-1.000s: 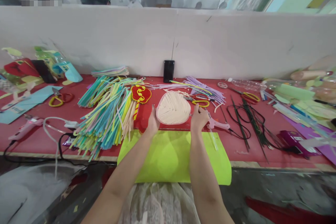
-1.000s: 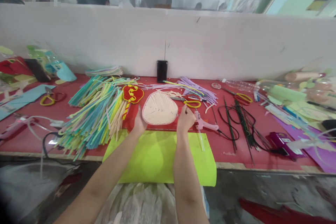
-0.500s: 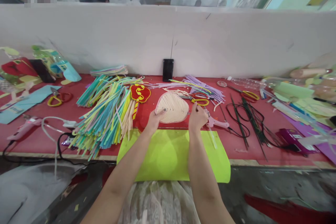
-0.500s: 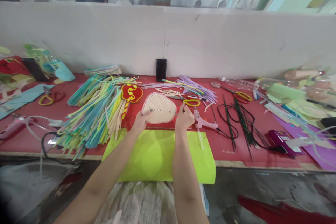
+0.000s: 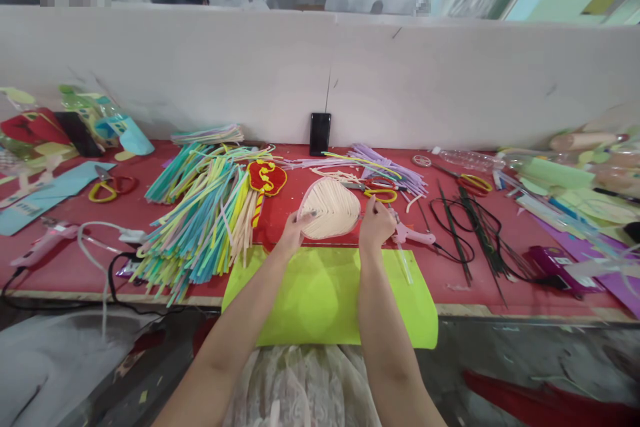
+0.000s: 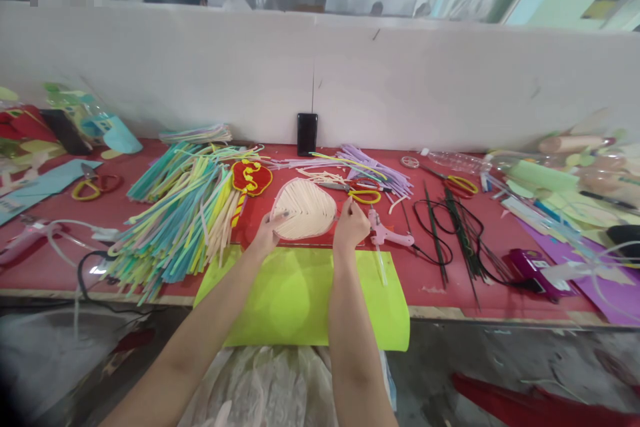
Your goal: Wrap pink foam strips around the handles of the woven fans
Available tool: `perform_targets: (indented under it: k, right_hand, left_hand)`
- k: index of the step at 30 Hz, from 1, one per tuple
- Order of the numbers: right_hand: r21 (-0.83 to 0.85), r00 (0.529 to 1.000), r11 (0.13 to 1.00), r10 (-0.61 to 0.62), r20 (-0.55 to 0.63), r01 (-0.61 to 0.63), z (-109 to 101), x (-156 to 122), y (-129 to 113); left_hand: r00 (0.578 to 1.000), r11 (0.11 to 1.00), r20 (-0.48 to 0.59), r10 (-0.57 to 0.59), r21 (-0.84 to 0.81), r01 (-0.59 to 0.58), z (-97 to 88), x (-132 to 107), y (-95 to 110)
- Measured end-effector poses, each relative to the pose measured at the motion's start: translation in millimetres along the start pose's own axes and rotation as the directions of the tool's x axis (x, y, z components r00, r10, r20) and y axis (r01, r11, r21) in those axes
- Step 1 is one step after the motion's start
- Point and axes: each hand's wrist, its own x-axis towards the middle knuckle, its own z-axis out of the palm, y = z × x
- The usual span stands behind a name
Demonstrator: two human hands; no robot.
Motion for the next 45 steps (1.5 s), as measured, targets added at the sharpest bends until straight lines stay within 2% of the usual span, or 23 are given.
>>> perform_targets:
  k: [4, 8, 12, 15, 22, 28, 34, 41, 45]
  right_hand:
    - [0.042, 1.0, 0.999, 0.022, -0.013, -0.021, -1, 1, 1]
    - [0.146, 0.998, 0.988, 0.057, 0.022, -0.059, -1, 1, -1]
    - [0.243, 0.996, 0.967, 0.062, 0.065, -0.076, -1, -2, -4]
    - [0.226, 0.997, 0.972, 0.057, 0.055, -0.068, 0, -3, -4]
    - [0.09, 0.999, 0.995, 0.045, -0.004, -0.045, 3, -2, -1]
    - [0.073, 0.999, 0.997, 0.04, -0.014, -0.039, 4, 0, 1]
    - [0.081, 0.999, 0.996, 0.032, -0.018, -0.031, 5, 0, 3]
    - [0.085, 0.999, 0.996, 0.035, -0.024, -0.033, 5, 0, 3]
    - [0.131, 0.999, 0.991, 0.022, -0.035, -0.017, 5, -1, 1]
  left_hand:
    - [0.996, 0.998, 0.086, -0.024, -0.053, 0.028, -0.8, -1, 1]
    - [0.982, 0.973, 0.173, -0.08, -0.199, 0.114, 1.1, 0, 7]
    - [0.968, 0.936, 0.139, -0.208, -0.258, 0.239, 1.9, 1, 8]
    - [0.955, 0.927, 0.1, -0.278, -0.234, 0.294, 2.6, 1, 4]
    - [0.949, 0.942, 0.178, -0.259, -0.172, 0.289, 2.6, -3, 1]
    - [0.915, 0.952, 0.33, -0.233, -0.115, 0.284, -0.3, -3, -3]
    - [0.889, 0.947, 0.388, -0.243, -0.103, 0.304, -2.0, -3, -3]
    - [0.838, 0.887, 0.478, -0.265, -0.22, 0.405, -5.9, -2, -3]
    - [0.853, 0.847, 0.449, -0.265, -0.314, 0.428, -1.8, -4, 1]
